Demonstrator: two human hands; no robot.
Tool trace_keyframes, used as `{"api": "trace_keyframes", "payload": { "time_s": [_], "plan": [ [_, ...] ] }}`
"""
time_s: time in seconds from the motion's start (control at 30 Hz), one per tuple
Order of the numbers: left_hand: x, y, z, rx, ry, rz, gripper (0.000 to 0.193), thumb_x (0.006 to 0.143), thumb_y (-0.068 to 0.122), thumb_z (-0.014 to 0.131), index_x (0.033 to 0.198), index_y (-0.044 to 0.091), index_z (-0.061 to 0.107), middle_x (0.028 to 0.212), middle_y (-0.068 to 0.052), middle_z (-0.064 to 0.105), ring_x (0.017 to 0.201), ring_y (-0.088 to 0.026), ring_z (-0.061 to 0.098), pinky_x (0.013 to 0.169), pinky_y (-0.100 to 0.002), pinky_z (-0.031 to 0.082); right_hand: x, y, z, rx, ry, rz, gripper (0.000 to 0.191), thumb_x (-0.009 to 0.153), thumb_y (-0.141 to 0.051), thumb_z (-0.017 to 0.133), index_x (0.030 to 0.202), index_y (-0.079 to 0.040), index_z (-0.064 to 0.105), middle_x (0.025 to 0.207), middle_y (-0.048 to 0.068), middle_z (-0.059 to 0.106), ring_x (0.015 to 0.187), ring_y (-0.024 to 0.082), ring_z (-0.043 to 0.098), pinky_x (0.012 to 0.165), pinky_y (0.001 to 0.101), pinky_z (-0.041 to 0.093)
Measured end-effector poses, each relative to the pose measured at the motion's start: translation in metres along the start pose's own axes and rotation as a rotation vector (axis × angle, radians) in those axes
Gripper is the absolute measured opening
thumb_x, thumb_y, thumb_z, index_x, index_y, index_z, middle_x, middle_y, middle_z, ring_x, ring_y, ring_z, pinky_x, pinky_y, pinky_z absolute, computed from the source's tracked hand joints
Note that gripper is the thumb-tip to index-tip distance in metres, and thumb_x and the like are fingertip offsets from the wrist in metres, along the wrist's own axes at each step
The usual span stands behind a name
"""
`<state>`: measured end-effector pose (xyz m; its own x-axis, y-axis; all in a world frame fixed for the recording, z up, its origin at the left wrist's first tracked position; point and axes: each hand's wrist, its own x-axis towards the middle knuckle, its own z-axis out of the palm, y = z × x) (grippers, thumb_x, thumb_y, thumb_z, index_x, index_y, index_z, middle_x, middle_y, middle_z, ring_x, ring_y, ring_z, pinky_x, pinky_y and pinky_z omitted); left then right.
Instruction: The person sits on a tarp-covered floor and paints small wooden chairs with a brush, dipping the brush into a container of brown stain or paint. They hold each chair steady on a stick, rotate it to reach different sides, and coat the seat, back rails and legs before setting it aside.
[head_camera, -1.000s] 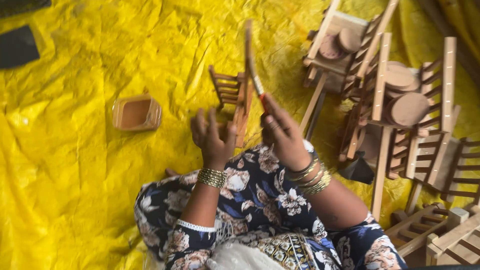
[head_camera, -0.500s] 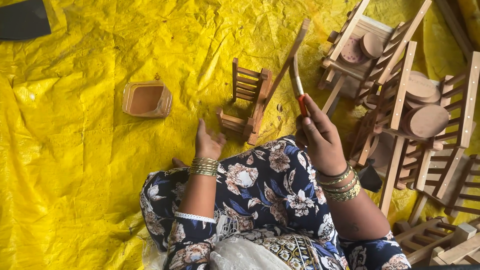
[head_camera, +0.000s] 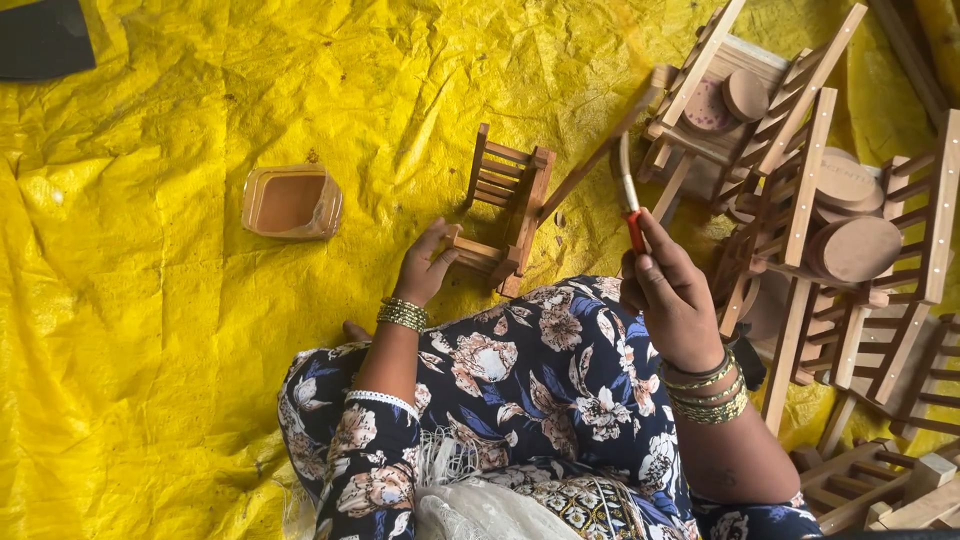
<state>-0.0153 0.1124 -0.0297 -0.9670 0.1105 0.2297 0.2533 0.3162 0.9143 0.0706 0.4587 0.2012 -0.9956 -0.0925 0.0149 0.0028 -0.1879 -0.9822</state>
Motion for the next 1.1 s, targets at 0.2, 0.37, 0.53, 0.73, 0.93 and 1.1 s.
{"api": "trace_keyframes", "payload": {
  "time_s": [0.2,0.37,0.53,0.73,0.93,1.1],
  "plan": [
    [0.016,0.011,0.015,0.008,0.026,0.106,0.037,0.098,0.012,0.068,0.134,0.007,0.066,0.143,-0.013,0.063,0.135,-0.031,0.059,0.111,-0.038,0.047,0.002,0.007,-0.022,0.102,0.055,-0.008,0.052,0.110,-0.006,0.042,0.162,-0.002,0.038,0.089,0.002,0.051,0.067,0.009,0.043,0.061,0.0258,0.040],
    [0.025,0.038,0.007,0.050,0.059,0.200,0.036,0.099,0.012,0.064,0.134,0.006,0.065,0.129,-0.013,0.069,0.121,-0.029,0.066,0.105,-0.037,0.051,0.006,0.014,-0.050,0.257,0.179,0.077,0.053,0.107,-0.008,0.043,0.160,-0.008,0.038,0.096,0.002,0.055,0.066,0.008,0.043,0.060,0.0252,0.040],
    [0.019,0.051,-0.028,0.259,0.065,0.203,0.031,0.098,0.012,0.064,0.127,0.003,0.067,0.124,-0.017,0.070,0.114,-0.033,0.068,0.099,-0.038,0.053,-0.002,0.028,-0.066,0.486,0.136,0.148,0.053,0.108,-0.011,0.044,0.161,-0.009,0.039,0.097,0.004,0.057,0.063,0.007,0.041,0.056,0.0229,0.037],
    [0.003,0.053,-0.052,0.417,0.017,0.172,0.030,0.096,0.007,0.063,0.124,0.000,0.067,0.121,-0.020,0.069,0.113,-0.039,0.066,0.102,-0.043,0.052,-0.015,0.052,-0.087,0.492,0.231,0.144,0.055,0.106,-0.011,0.046,0.161,-0.011,0.039,0.096,0.003,0.058,0.065,0.006,0.043,0.057,0.0224,0.038],
    [-0.009,0.048,-0.050,0.482,-0.003,0.181,0.033,0.091,-0.001,0.060,0.123,0.000,0.067,0.121,-0.020,0.069,0.113,-0.040,0.066,0.113,-0.045,0.046,-0.023,0.088,-0.088,-1.000,0.309,-0.292,0.049,0.101,-0.008,0.060,0.150,-0.012,0.055,0.094,0.009,0.063,0.075,0.019,0.062,0.066,0.0323,0.052],
    [-0.013,0.050,-0.059,0.388,0.023,0.150,0.032,0.094,-0.004,0.057,0.124,0.000,0.066,0.119,-0.020,0.068,0.110,-0.038,0.067,0.116,-0.046,0.044,-0.019,0.101,-0.095,-1.271,0.306,-0.357,0.049,0.097,-0.005,0.065,0.145,-0.011,0.060,0.107,0.019,0.067,0.083,0.030,0.068,0.070,0.0373,0.056]
  ]
}}
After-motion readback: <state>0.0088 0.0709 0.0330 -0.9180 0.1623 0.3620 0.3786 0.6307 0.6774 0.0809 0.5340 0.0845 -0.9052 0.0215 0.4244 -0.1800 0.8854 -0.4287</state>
